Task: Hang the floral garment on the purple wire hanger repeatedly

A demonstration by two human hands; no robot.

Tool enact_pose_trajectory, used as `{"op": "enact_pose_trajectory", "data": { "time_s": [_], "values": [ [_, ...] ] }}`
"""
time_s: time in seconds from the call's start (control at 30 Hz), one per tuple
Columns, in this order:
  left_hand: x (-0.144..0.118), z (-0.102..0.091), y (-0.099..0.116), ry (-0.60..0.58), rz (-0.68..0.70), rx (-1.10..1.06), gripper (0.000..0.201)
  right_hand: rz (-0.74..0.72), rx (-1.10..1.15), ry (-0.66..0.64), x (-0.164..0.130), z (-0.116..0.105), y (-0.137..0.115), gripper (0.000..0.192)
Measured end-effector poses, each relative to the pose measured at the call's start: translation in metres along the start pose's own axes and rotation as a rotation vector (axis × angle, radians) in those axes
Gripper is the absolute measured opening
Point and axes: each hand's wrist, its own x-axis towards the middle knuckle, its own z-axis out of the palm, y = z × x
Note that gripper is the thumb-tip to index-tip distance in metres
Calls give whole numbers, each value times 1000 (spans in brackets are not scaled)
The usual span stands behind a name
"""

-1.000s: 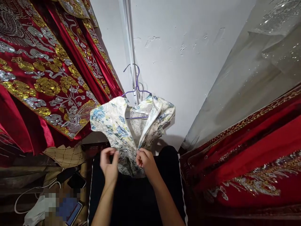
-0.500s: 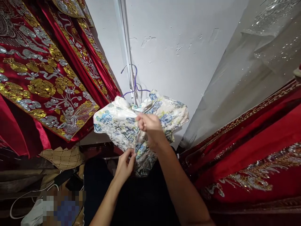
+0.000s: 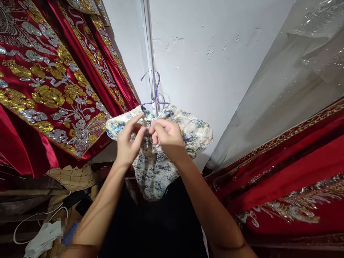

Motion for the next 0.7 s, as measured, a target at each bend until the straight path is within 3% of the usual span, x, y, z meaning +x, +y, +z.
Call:
{"op": "enact_pose_trajectory", "data": {
  "time_s": [0.1, 0.2, 0.27, 0.37, 0.4, 0.47, 0.57, 0.7],
  "values": [
    [30, -4, 16, -14, 193, 134, 15, -20, -27, 21, 6, -1, 10, 28],
    [39, -12, 20, 121, 192, 143, 15, 49, -115, 60, 3, -4, 44, 27],
    [39, -27, 11, 317, 112, 77, 15, 152, -181, 63, -8, -5, 73, 28],
    [29, -62, -23, 615, -94, -211, 16, 239, -206, 80, -38, -4, 107, 32],
    [22, -73, -37, 669, -181, -364, 18, 242, -177, 79, -49, -2, 114, 33],
    [1, -87, -65, 663, -337, -589, 25, 241, -100, 55, -71, 3, 121, 33],
    [-45, -78, -90, 599, -588, -807, 30, 255, -41, 36, -96, 11, 122, 32],
    [-103, -29, -92, 733, -827, -915, 20, 357, -12, 92, -119, 14, 120, 32]
  ]
}}
